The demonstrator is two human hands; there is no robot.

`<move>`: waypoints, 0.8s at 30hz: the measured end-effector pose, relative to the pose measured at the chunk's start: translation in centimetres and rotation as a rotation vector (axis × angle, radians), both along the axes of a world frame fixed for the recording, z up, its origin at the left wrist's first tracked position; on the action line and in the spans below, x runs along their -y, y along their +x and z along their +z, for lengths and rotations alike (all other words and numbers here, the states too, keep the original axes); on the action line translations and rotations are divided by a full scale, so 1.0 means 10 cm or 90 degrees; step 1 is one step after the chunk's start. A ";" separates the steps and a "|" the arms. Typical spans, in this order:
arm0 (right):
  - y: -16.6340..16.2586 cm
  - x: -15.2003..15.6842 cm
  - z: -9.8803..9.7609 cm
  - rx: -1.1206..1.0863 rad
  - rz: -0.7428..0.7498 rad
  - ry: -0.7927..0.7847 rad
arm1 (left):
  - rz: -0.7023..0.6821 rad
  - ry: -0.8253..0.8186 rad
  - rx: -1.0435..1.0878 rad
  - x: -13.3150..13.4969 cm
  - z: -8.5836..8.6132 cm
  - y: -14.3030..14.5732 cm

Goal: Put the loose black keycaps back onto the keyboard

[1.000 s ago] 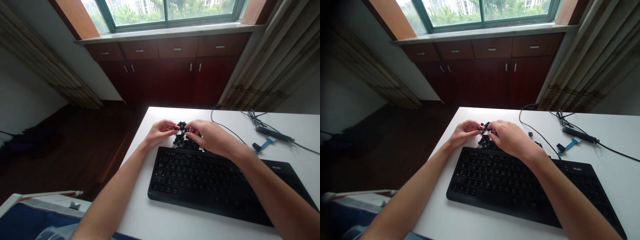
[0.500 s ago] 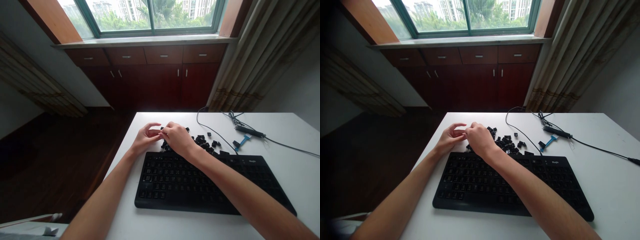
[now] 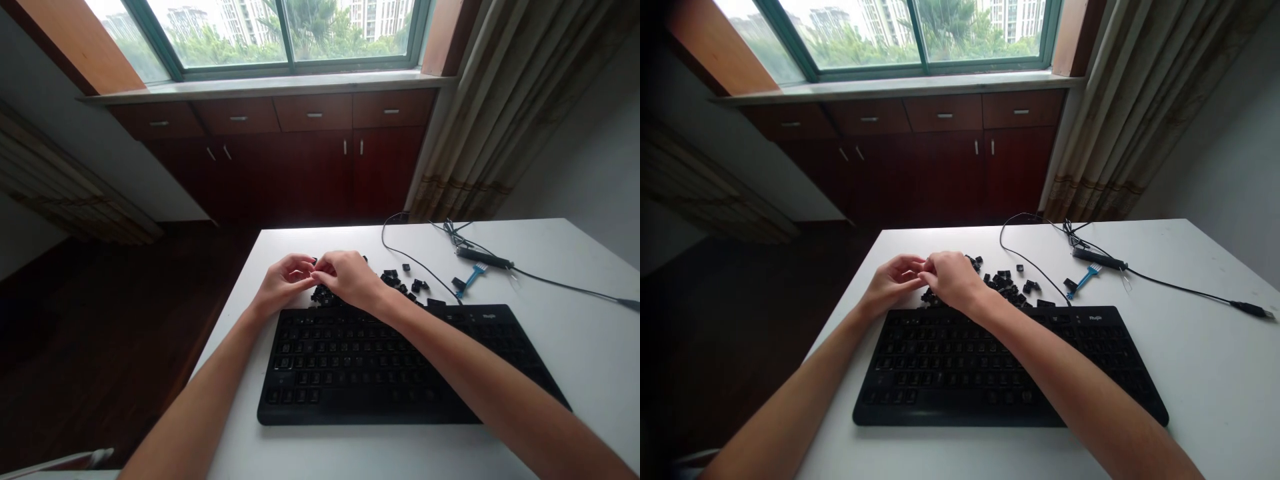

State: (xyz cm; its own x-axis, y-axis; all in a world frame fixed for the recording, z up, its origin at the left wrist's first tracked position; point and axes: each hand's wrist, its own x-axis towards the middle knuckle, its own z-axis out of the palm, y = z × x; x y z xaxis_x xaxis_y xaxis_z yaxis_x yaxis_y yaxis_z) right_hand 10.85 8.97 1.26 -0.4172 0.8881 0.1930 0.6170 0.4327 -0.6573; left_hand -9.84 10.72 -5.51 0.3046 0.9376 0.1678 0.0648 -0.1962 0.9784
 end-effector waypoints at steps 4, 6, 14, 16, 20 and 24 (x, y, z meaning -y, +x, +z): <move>0.48 -0.02 0.05 -0.017 -0.015 0.023 | 0.017 -0.007 -0.013 0.01 0.04 0.01; 0.80 -0.03 0.05 -0.003 -0.031 0.027 | 0.021 -0.018 -0.016 0.00 0.05 0.01; 1.50 -0.10 -0.11 0.128 -0.027 0.055 | 0.035 -0.039 -0.007 -0.01 0.05 0.03; 1.52 -0.12 -0.17 0.155 -0.021 0.068 | 0.036 -0.037 -0.009 0.00 0.06 0.04; 1.55 -0.15 -0.26 0.200 -0.014 0.083 | 0.028 -0.026 -0.028 0.02 0.09 0.05; 1.59 -0.16 -0.29 0.234 -0.019 0.099 | 0.041 -0.023 -0.030 0.03 0.12 0.06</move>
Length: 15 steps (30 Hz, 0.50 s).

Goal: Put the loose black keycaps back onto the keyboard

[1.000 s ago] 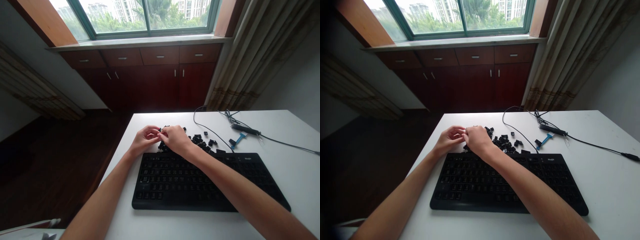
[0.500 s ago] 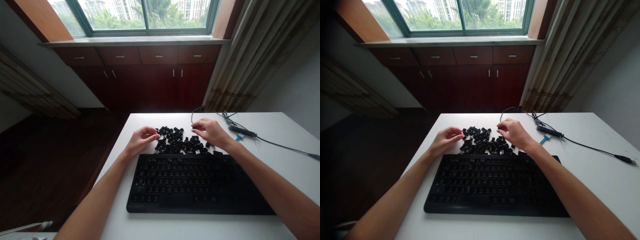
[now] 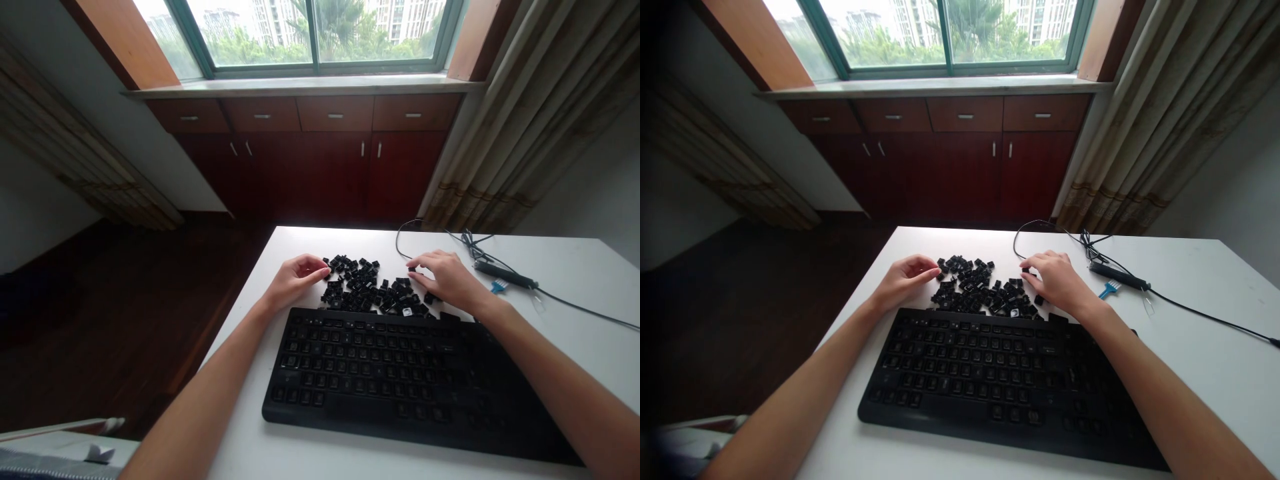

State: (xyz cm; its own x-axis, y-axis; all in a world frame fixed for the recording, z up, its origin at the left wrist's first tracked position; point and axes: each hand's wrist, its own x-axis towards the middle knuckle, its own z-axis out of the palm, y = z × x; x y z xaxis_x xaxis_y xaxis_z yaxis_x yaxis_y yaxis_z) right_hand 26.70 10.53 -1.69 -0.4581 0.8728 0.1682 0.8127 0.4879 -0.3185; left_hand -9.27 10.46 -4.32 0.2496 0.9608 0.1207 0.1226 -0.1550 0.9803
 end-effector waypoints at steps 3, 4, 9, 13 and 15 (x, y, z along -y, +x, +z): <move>0.00 0.02 -0.01 0.019 0.001 0.007 | 0.004 -0.002 0.004 -0.01 0.00 0.00; 0.00 0.03 0.00 0.025 0.002 0.008 | 0.002 -0.002 0.004 -0.01 -0.01 0.00; 0.01 0.06 0.06 0.042 0.012 0.007 | -0.002 0.001 0.007 -0.02 -0.02 -0.01; -0.07 0.03 0.17 0.035 0.028 0.007 | -0.005 0.003 0.010 -0.01 -0.02 -0.01; -0.17 0.01 0.20 0.032 0.049 0.006 | -0.004 0.005 0.012 -0.01 -0.02 0.00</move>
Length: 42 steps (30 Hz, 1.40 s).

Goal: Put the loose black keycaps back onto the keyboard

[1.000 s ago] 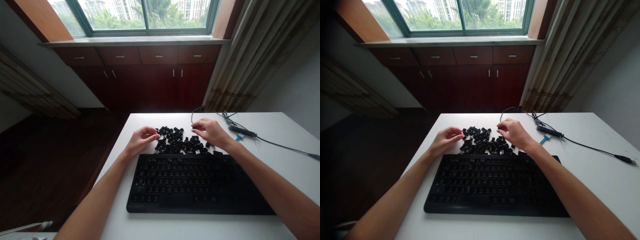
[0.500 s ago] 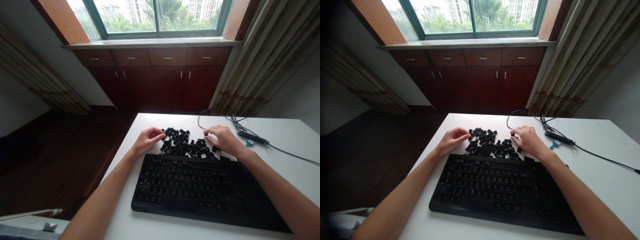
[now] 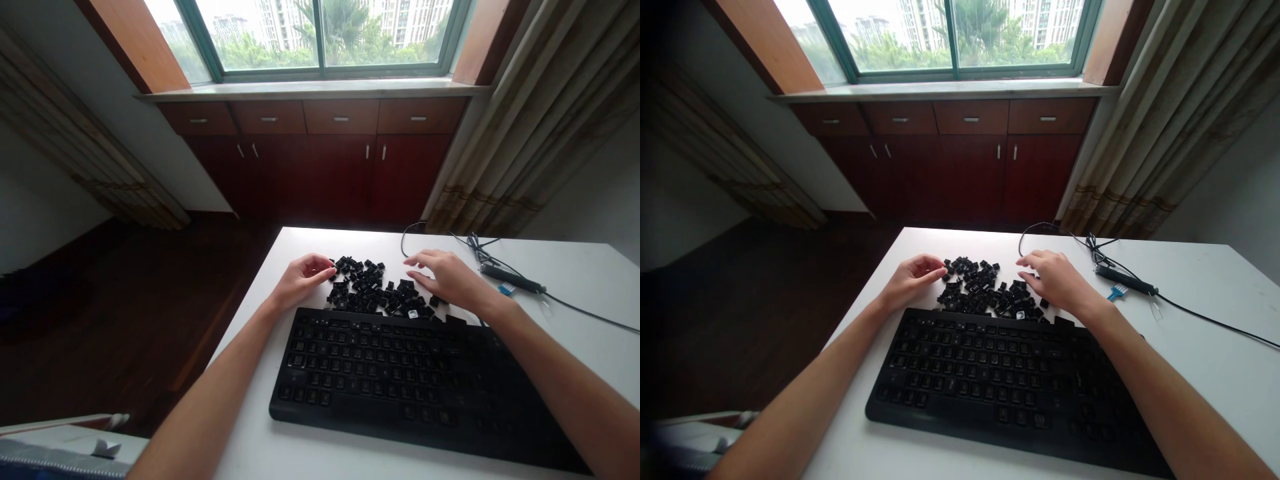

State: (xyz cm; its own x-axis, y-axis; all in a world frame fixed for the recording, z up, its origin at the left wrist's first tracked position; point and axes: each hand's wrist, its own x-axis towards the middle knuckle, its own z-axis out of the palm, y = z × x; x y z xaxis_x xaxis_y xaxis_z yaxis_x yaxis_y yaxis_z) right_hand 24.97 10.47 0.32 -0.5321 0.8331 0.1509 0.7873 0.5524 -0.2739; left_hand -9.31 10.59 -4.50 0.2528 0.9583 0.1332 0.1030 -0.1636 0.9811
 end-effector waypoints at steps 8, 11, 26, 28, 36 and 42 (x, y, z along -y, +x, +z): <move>-0.40 -0.20 -0.10 0.038 0.115 0.009 | -0.006 0.000 -0.003 0.00 0.00 0.00; -0.40 -0.24 -0.13 0.054 0.129 0.021 | -0.010 0.003 -0.006 0.00 -0.01 0.00; -0.39 -0.16 -0.10 0.039 0.158 0.039 | -0.022 -0.006 -0.016 0.01 0.04 0.00; -0.36 -0.15 -0.11 0.025 0.143 0.026 | -0.018 -0.006 -0.025 0.02 0.05 0.00; -0.28 -0.15 -0.15 -0.069 0.074 -0.077 | -0.017 -0.005 -0.028 0.01 0.01 -0.01; -0.24 -0.21 -0.17 -0.101 0.052 -0.115 | -0.020 -0.003 -0.029 0.00 0.00 -0.02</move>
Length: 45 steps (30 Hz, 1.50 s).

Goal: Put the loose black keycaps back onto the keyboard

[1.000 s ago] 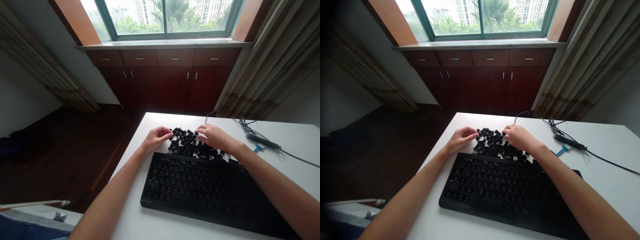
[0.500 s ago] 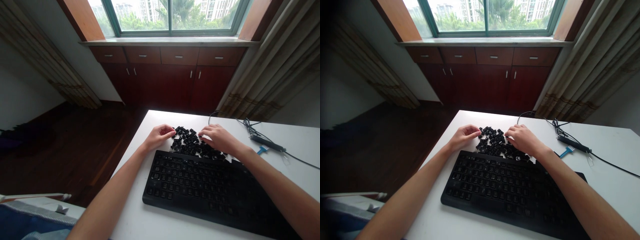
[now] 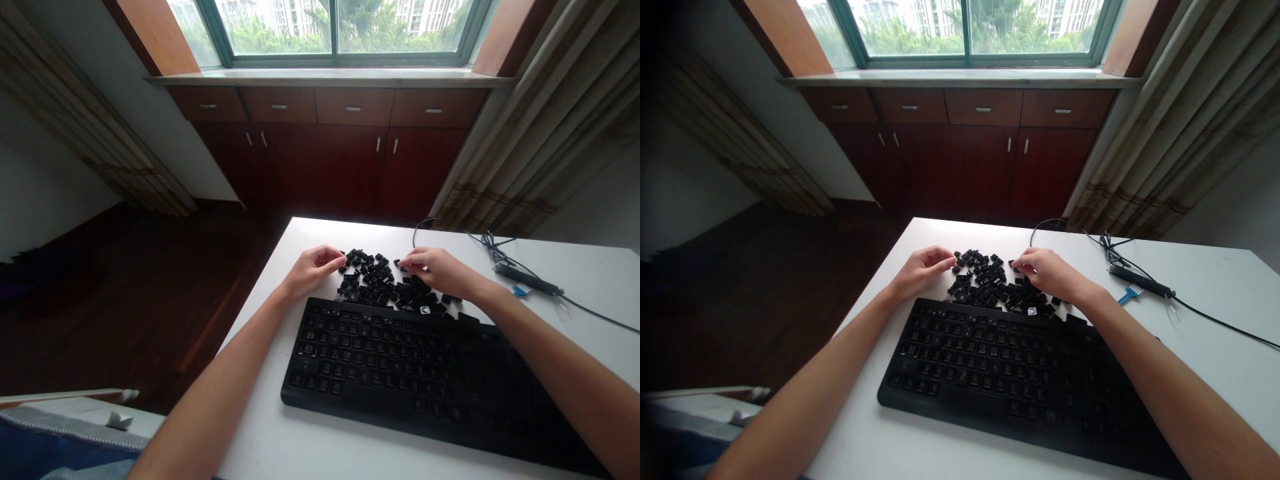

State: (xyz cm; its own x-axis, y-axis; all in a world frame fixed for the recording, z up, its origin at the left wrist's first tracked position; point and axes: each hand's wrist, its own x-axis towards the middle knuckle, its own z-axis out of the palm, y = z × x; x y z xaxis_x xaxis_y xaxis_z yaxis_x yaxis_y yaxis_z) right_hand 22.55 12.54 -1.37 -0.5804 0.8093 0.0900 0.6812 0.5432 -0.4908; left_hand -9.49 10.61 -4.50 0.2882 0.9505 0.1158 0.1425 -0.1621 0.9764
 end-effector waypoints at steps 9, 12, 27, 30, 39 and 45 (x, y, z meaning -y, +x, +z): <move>0.04 -0.01 0.06 0.035 0.012 -0.037 | -0.007 -0.001 -0.005 0.00 0.02 0.00; 0.08 -0.02 0.05 0.047 0.026 -0.045 | -0.007 0.001 -0.011 0.00 0.02 0.00; 0.01 0.06 0.12 0.034 0.024 0.070 | -0.003 0.001 -0.012 0.02 0.03 0.01; -0.04 0.12 0.17 0.015 0.025 0.102 | -0.007 0.006 -0.005 0.02 0.02 0.01; 0.09 0.28 0.27 -0.047 0.016 0.126 | -0.007 0.014 -0.023 0.01 0.02 0.02; 0.37 0.63 0.37 -0.118 -0.051 0.094 | 0.006 0.019 -0.051 0.00 0.04 0.02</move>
State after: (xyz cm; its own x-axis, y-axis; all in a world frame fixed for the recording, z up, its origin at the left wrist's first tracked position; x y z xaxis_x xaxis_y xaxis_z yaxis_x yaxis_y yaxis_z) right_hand 26.25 6.26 2.31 -0.4774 0.8224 0.3094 0.6304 0.5659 -0.5314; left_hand -9.29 10.58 -4.11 0.2884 0.9498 0.1210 0.2220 -0.1892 0.9565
